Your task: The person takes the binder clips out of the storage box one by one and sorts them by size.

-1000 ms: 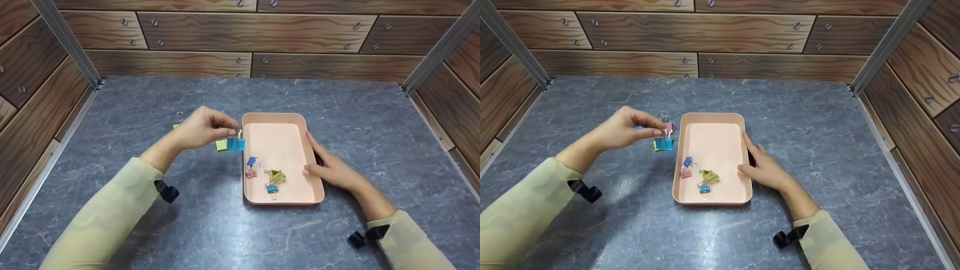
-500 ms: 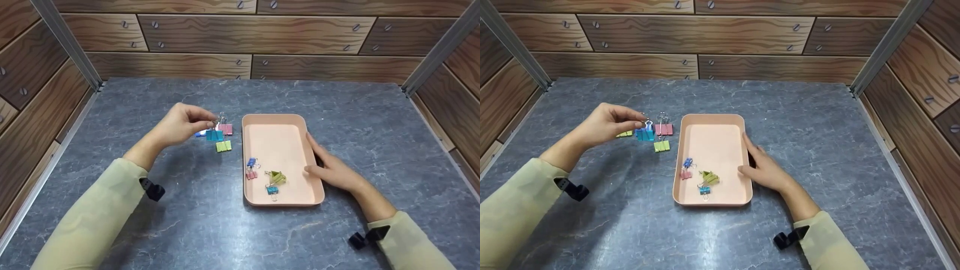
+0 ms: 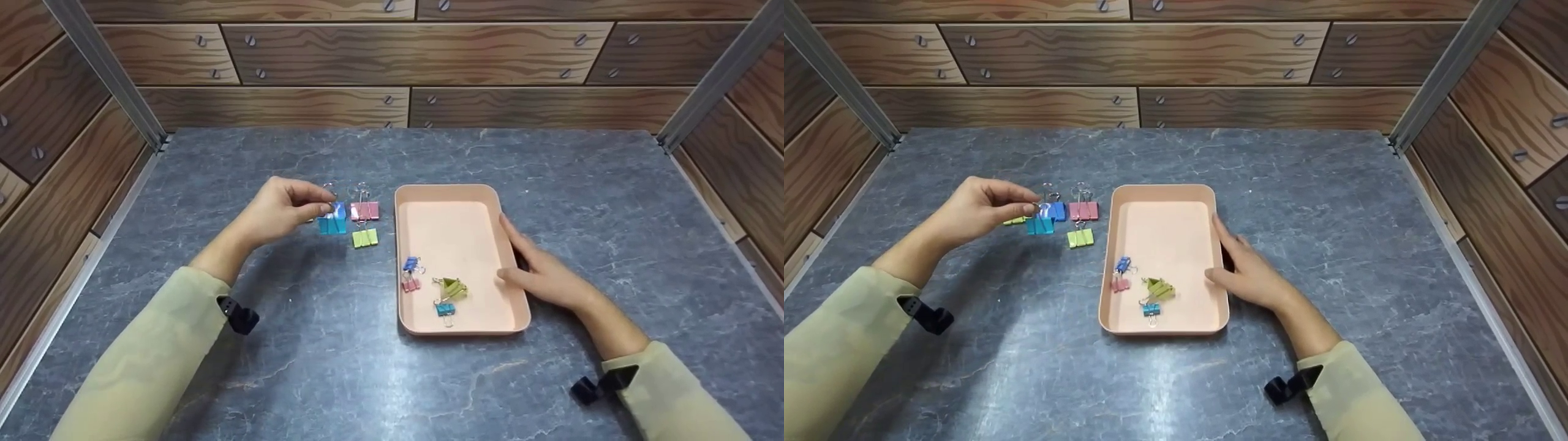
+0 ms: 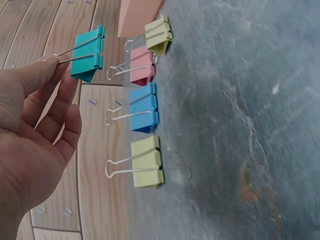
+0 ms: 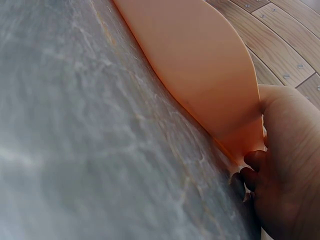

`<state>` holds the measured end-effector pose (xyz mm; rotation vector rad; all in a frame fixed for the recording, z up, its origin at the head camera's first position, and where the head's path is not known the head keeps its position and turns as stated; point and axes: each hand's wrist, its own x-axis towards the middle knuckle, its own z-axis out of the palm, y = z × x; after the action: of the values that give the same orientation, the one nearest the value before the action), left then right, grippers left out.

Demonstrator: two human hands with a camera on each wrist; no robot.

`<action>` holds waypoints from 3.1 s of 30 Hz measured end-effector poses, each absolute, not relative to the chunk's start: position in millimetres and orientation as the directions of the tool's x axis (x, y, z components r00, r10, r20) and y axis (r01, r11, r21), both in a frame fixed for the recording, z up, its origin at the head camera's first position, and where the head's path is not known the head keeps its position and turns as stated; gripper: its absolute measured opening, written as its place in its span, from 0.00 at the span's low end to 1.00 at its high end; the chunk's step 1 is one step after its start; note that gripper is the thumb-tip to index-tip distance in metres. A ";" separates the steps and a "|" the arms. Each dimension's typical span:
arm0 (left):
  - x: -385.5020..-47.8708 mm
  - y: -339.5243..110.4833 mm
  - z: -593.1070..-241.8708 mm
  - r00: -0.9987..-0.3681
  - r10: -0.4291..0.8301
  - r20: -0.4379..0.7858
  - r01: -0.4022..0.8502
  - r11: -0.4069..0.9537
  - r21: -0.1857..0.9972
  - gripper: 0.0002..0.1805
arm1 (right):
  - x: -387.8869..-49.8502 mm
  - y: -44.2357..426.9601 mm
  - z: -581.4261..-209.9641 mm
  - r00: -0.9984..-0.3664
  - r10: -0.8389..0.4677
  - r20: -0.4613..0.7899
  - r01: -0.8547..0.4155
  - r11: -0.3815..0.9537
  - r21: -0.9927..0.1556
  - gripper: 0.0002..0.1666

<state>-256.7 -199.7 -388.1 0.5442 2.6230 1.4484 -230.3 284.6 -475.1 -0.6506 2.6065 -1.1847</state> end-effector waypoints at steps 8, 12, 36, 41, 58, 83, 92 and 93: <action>-258.3 -204.5 -404.2 -0.948 0.313 0.053 0.211 0.497 0.842 0.10 | -229.4 283.5 -473.9 -0.885 -0.466 -0.017 -0.293 0.585 -0.756 0.56; -259.8 -205.7 -411.1 -0.949 0.310 0.056 0.209 0.485 0.849 0.10 | -229.3 283.1 -473.1 -0.886 -0.464 -0.011 -0.296 0.584 -0.756 0.56; -263.2 -207.6 -434.8 -0.950 0.309 0.052 0.196 0.457 0.868 0.09 | -229.6 284.6 -474.0 -0.883 -0.470 -0.004 -0.307 0.584 -0.752 0.56; -263.8 -206.3 -438.1 -0.948 0.313 0.057 0.201 0.451 0.870 0.10 | -229.7 284.8 -474.5 -0.880 -0.475 0.004 -0.312 0.571 -0.760 0.56; -265.6 -206.1 -445.2 -0.947 0.319 0.033 0.187 0.465 0.865 0.11 | -228.3 284.8 -473.3 -0.883 -0.468 -0.008 -0.299 0.577 -0.760 0.56; -265.5 -209.6 -438.3 -0.949 0.313 0.032 0.186 0.477 0.859 0.13 | -229.2 285.0 -472.9 -0.877 -0.481 0.003 -0.321 0.582 -0.747 0.56; -257.3 -207.8 -409.6 -0.945 0.321 0.060 0.219 0.487 0.845 0.13 | -228.1 284.1 -471.9 -0.882 -0.471 -0.012 -0.306 0.593 -0.745 0.56; -256.2 -205.4 -406.4 -0.943 0.327 0.065 0.227 0.488 0.843 0.12 | -227.9 284.0 -472.1 -0.882 -0.472 -0.010 -0.308 0.591 -0.746 0.56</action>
<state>-256.2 -205.4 -406.4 0.4895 2.6190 1.4597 -227.9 284.0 -472.1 -0.6489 2.6131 -1.1653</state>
